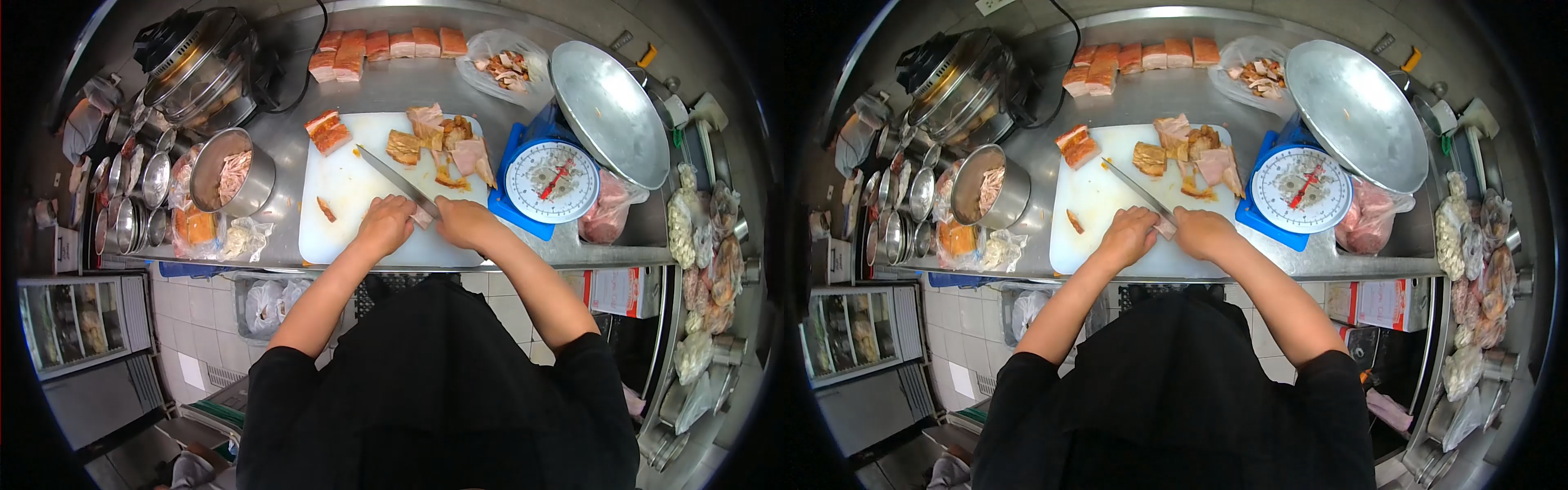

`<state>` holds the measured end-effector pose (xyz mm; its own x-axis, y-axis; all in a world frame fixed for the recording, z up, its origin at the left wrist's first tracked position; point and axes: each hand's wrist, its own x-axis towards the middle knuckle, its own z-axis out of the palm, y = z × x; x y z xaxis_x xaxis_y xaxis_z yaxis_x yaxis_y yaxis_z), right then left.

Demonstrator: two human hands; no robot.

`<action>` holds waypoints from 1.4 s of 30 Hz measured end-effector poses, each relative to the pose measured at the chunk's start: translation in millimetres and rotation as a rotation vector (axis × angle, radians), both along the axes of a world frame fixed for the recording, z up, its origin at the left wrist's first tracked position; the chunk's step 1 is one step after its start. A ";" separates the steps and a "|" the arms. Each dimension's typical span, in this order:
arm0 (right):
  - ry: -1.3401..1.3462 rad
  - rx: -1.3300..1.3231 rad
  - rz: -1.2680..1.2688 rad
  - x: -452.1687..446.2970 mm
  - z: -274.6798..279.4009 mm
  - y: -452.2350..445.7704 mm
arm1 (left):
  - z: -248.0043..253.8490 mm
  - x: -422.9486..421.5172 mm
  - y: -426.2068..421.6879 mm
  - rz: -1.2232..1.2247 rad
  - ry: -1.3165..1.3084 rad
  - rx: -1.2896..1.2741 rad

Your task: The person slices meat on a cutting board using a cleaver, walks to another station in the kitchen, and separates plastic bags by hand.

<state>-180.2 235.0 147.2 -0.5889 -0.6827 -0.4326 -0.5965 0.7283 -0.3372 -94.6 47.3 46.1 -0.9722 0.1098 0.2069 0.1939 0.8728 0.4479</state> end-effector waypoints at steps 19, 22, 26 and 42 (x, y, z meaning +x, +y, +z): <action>-0.070 -0.045 -0.002 -6.5 -6.2 -8.5 | -4.5 3.7 0.6 0.026 0.093 0.030; -0.120 0.046 0.002 3.6 17.5 -1.3 | -9.7 7.3 2.0 0.035 0.072 0.030; -0.018 -0.127 -0.078 6.0 -44.8 -4.0 | -7.3 1.9 2.7 0.048 0.134 0.048; -0.026 -0.007 0.035 23.0 9.2 10.9 | -16.2 8.8 2.5 0.058 0.235 0.076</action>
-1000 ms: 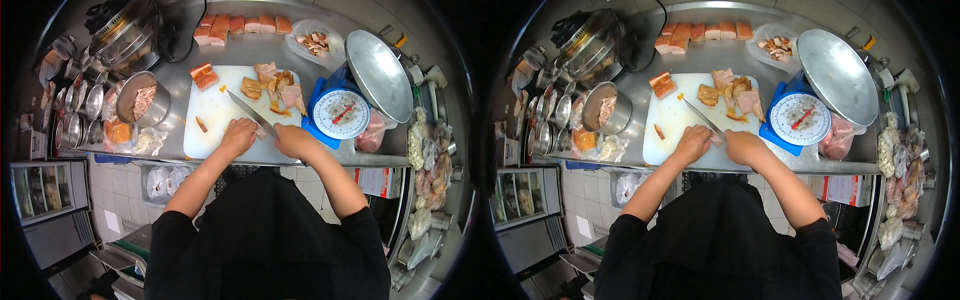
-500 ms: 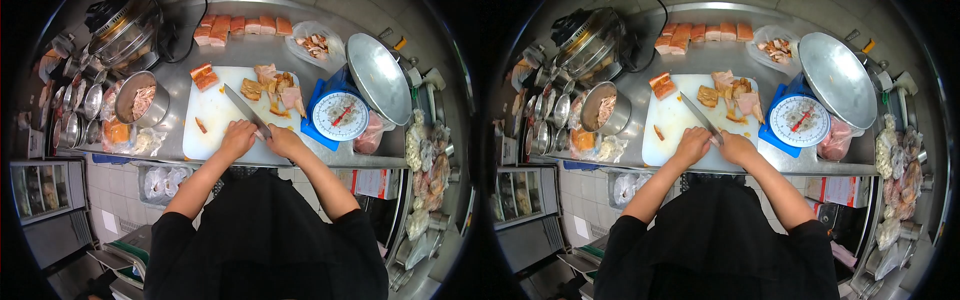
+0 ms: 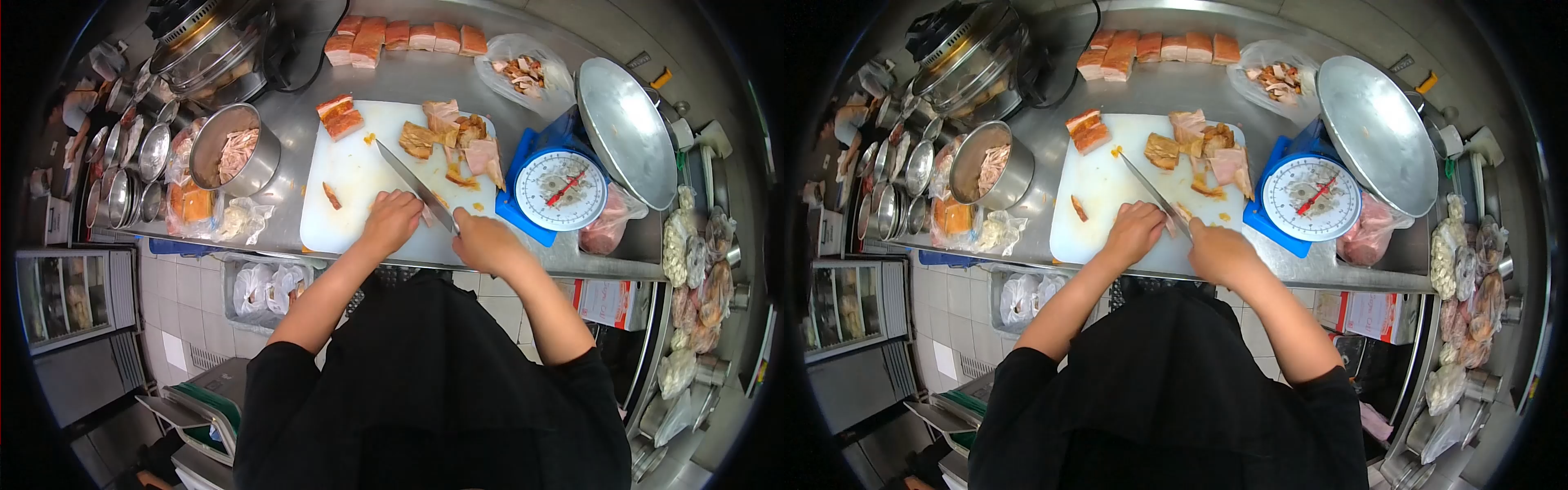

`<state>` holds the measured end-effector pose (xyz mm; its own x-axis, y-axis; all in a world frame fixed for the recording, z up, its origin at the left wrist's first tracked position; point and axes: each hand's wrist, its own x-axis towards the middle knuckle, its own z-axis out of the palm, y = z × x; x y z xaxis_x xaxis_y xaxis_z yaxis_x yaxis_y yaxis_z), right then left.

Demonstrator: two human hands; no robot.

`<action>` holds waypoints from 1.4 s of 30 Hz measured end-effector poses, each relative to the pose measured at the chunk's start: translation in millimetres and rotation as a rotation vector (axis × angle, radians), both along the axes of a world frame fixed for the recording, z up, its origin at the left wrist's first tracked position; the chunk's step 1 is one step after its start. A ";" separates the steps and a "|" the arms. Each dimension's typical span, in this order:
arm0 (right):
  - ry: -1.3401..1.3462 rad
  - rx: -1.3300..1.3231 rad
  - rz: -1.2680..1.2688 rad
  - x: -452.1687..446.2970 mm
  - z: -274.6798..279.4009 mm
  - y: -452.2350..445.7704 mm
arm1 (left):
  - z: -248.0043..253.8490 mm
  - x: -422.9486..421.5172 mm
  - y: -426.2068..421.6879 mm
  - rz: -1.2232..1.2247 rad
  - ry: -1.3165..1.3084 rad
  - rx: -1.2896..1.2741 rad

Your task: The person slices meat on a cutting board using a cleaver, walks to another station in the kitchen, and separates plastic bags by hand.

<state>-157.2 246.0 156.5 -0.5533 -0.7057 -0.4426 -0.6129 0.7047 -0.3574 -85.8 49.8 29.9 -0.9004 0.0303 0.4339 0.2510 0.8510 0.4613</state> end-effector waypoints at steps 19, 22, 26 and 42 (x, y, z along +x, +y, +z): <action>-0.191 0.006 -0.091 -11.4 9.5 -5.9 | -2.5 2.5 0.8 0.030 -0.028 -0.017; -0.070 -0.152 -0.144 0.0 -39.3 -10.3 | -3.5 1.8 1.4 0.032 0.015 0.004; -0.320 -0.066 -0.230 -19.5 -8.4 -14.5 | -2.4 1.3 -0.2 0.024 -0.005 -0.020; -0.184 -0.270 -0.334 3.2 -9.4 7.4 | 33.3 17.5 -43.8 0.179 -0.152 0.407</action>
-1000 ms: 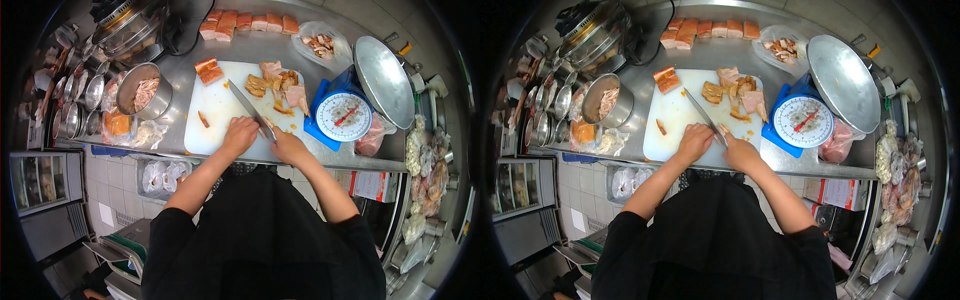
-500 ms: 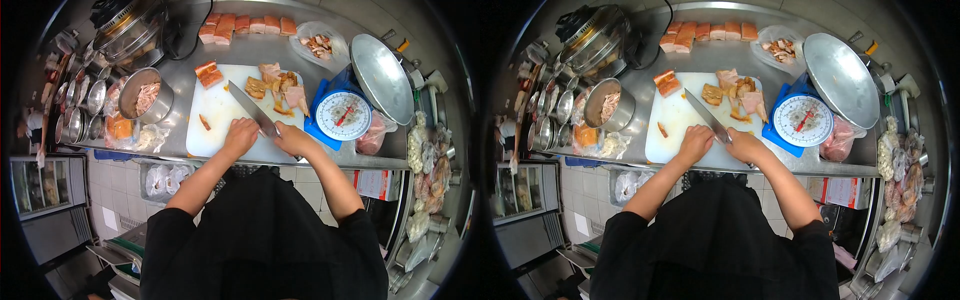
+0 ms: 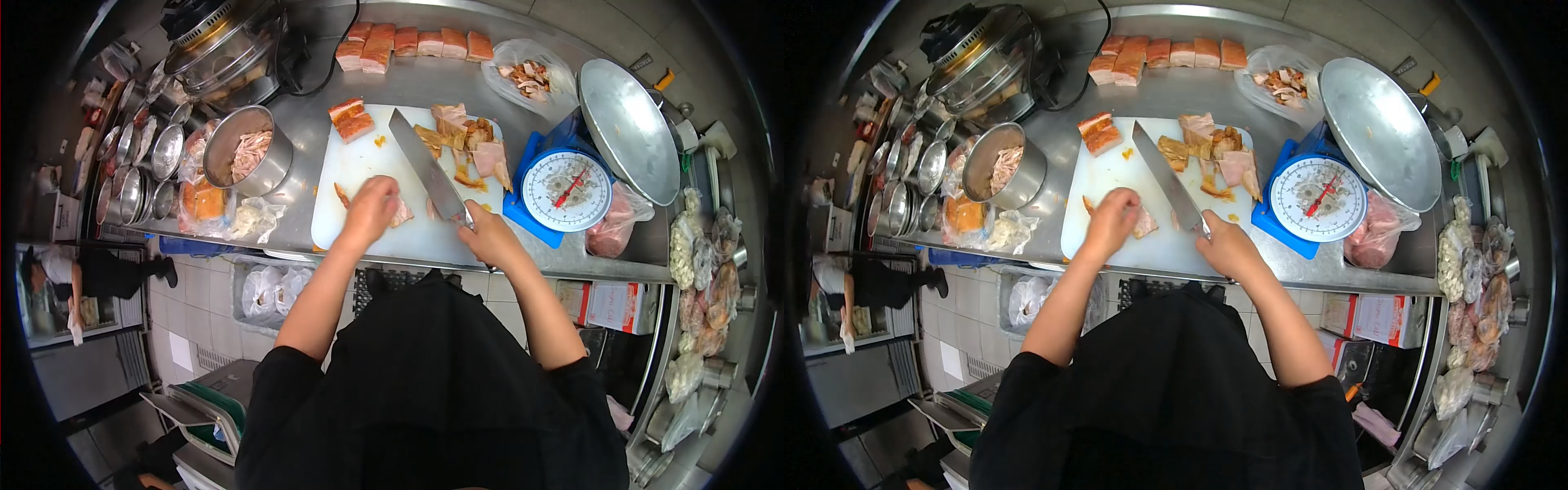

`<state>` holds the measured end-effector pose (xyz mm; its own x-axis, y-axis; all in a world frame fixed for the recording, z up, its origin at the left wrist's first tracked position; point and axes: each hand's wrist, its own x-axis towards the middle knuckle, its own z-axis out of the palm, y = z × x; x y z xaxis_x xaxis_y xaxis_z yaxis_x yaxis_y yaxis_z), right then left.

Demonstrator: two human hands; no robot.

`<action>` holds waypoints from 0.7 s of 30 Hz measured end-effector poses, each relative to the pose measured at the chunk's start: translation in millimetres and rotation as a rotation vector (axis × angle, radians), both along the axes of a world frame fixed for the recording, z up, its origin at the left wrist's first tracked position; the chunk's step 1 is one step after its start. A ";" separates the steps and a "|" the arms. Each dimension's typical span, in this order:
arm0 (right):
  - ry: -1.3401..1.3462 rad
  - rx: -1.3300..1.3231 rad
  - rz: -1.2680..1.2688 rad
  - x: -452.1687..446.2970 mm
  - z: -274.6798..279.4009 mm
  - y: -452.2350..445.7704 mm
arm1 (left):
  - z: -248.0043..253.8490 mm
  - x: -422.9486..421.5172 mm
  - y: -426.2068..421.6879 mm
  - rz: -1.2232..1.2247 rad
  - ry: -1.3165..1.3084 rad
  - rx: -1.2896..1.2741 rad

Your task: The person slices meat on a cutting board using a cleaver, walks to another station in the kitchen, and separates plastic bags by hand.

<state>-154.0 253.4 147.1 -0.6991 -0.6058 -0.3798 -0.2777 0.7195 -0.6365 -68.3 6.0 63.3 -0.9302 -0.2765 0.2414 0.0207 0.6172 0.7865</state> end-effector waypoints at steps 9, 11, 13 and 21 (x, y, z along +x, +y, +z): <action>0.206 0.068 0.189 7.2 -3.0 -25.5 | -22.4 7.2 0.7 -0.131 -0.045 -0.229; 0.230 0.110 0.237 7.7 4.0 -27.7 | -20.2 3.2 9.3 -0.132 -0.131 -0.213; 0.251 0.154 0.276 8.6 3.6 -28.9 | -22.6 1.7 11.6 -0.127 -0.102 -0.235; 0.184 0.198 0.304 -6.6 -31.1 -57.1 | -26.0 1.0 8.9 -0.147 -0.093 -0.234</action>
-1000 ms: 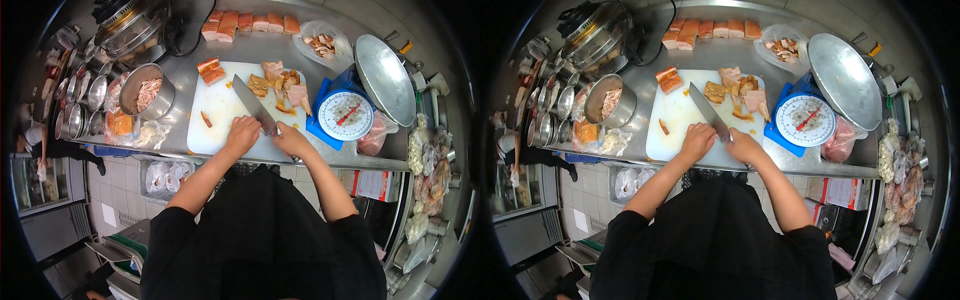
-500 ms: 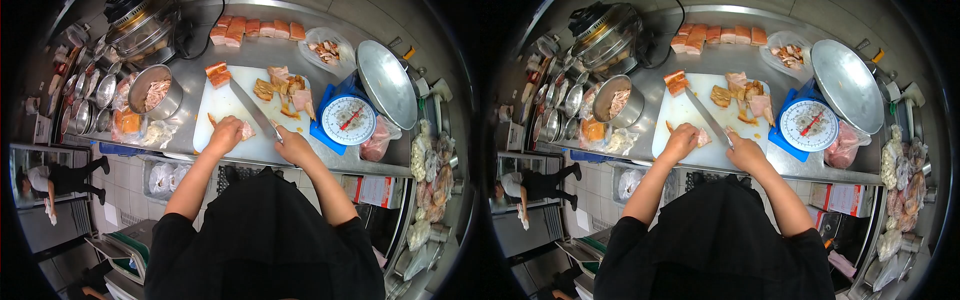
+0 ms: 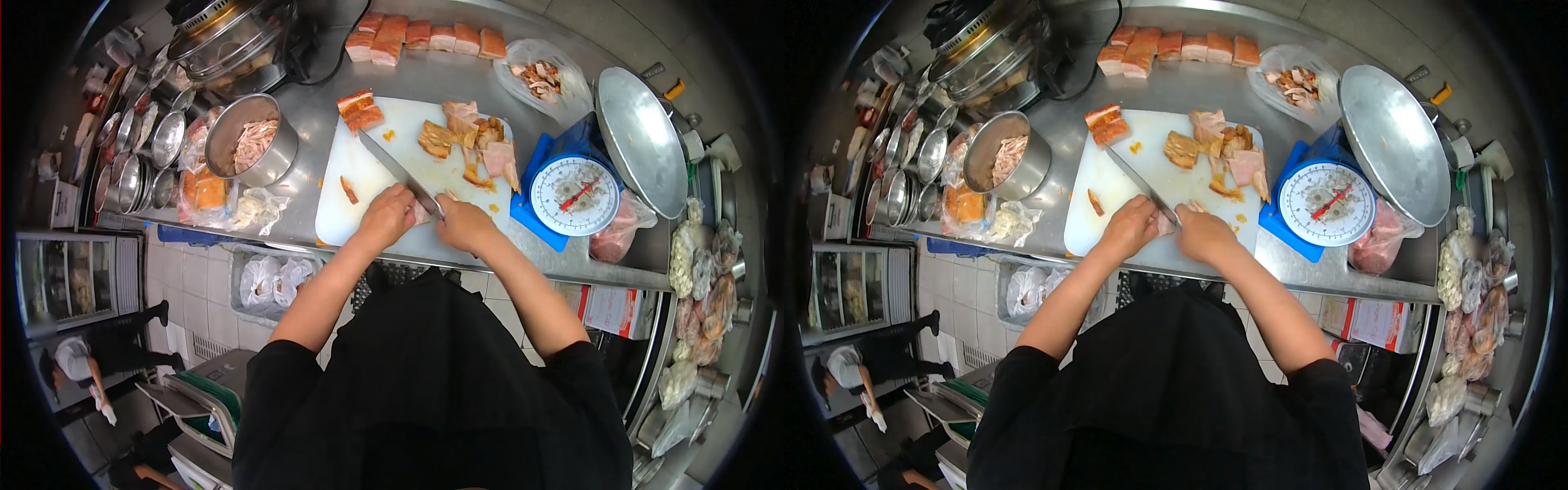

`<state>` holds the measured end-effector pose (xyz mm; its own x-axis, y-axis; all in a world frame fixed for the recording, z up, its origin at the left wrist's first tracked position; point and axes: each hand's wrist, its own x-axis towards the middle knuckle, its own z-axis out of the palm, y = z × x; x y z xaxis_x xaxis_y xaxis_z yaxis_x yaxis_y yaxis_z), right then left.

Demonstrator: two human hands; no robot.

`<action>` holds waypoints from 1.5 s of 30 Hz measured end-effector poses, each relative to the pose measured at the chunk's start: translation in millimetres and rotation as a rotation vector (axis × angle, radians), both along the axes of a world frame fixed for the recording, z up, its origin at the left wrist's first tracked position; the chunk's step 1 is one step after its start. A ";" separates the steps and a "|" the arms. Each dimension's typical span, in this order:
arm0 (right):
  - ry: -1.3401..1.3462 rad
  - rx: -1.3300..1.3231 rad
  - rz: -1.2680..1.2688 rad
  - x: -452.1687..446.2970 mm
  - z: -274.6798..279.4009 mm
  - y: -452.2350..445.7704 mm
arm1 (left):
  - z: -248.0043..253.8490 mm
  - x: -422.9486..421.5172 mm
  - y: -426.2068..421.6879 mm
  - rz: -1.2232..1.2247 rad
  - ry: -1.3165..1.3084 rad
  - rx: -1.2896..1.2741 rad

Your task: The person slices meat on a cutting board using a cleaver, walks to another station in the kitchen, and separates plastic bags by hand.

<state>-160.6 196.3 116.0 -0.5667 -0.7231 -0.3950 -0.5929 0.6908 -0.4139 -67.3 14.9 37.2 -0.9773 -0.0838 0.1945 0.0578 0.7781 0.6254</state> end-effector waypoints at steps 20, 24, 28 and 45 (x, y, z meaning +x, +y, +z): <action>-0.022 -0.095 0.007 6.6 -7.7 -3.5 | -2.3 7.7 -2.1 0.025 0.143 0.038; -0.193 0.060 -0.019 6.8 46.2 1.1 | 1.5 13.6 -4.1 0.004 0.111 0.084; -0.033 -0.052 -0.026 24.3 -2.2 9.0 | -3.9 13.8 -1.8 0.021 0.128 0.070; -0.257 0.061 -0.059 17.0 32.6 -1.3 | -9.0 19.1 0.2 0.068 0.179 0.054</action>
<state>-143.6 195.0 148.6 -0.4821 -0.6627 -0.5730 -0.4318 0.7488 -0.5028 -48.1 15.1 28.2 -0.9193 -0.1631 0.3581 0.1205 0.7496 0.6508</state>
